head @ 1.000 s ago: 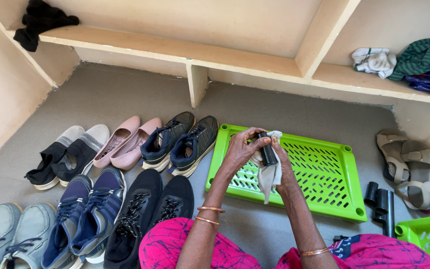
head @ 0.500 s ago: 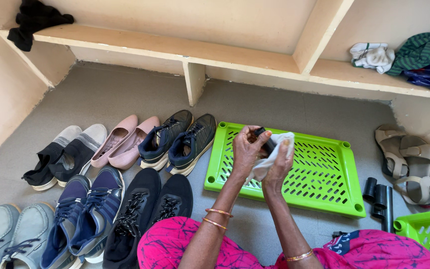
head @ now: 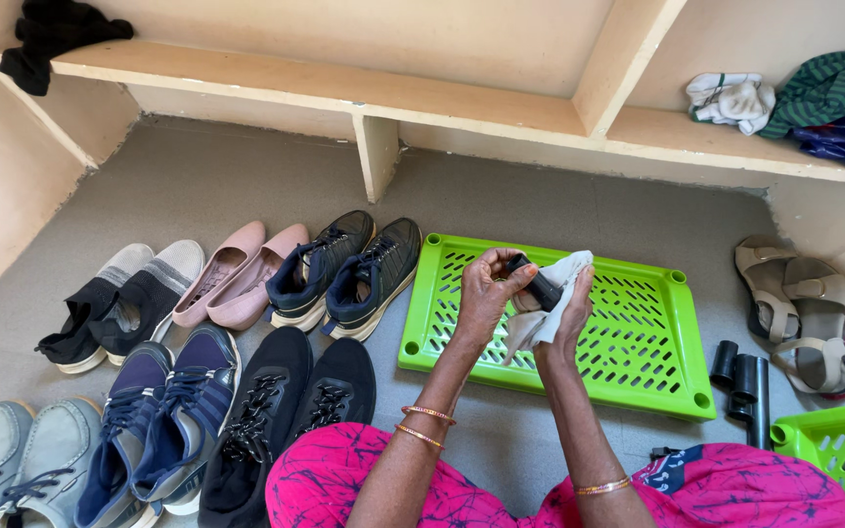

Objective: The person wipes black plastic legs with a white cloth, then inserts each leg into the corners of a green plastic stool base. The person lifts and rotates the stool to align and secure the legs one at a time.

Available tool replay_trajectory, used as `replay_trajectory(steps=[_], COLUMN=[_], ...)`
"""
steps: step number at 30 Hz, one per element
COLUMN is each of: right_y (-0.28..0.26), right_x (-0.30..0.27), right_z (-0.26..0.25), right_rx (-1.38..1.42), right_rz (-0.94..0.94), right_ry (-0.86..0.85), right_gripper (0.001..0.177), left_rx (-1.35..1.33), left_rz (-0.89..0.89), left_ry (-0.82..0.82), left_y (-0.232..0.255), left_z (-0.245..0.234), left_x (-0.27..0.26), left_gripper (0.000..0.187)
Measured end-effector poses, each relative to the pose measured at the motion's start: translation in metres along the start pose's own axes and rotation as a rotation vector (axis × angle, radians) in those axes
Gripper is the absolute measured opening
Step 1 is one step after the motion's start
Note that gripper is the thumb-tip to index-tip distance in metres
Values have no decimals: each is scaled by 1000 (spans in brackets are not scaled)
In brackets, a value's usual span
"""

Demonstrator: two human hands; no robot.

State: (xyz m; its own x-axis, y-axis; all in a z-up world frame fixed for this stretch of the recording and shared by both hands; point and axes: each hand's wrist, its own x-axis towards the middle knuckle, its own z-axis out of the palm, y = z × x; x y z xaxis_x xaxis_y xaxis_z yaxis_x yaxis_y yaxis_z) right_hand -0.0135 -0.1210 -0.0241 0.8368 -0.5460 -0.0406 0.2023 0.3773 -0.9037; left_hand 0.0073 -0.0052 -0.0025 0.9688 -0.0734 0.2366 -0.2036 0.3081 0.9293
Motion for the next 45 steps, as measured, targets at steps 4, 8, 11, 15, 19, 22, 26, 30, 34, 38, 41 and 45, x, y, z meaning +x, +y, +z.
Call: replay_trajectory(steps=[4,8,11,15,19,22,26,30,34,38,41,45], right_y=[-1,-6,-14,-11,7,16,25,34,51,72,79,75], right_x=[-23,-28,-13,-4,-2,8,30,43,47,57,69,73], right_z=[3,8,4,-5,-4,-10,-17,-11,-3,-8,-20,-46], right_rx=[-484,-617,-361,-270,-550,-445,-50,123,131,193,202,-235], right_rz=[-417,-394,-162,-12,-346,-161,270,416,371,446,464,107], right_ry=[15,37,-128,-202,38,11,-217,-250,-165,-215,-175,-127], right_gripper=[53,51,51,55,55,53,48,49,51,48,48,60], left_rx=[61,-22,-48,-89,141,99,121,245,469,536,304,269], left_rz=[2,-8,58,75,-23,-40,14,-2,90,141,73,161], left_ry=[22,-104,-190,-150,82,21,-56,-73,-34,-49,-24,37], left_y=[1,1,0,-7,-11,-9,-4,7,14,11,6,2], left_z=[1,-5,-12,1,18,14,7,6,7,5,1,-9], left_x=[4,2,2,1,-8,-8,-6,-3,-3,-2,-1,5], left_gripper=[25,25,27,32,37,34,32,36,40,38,36,32])
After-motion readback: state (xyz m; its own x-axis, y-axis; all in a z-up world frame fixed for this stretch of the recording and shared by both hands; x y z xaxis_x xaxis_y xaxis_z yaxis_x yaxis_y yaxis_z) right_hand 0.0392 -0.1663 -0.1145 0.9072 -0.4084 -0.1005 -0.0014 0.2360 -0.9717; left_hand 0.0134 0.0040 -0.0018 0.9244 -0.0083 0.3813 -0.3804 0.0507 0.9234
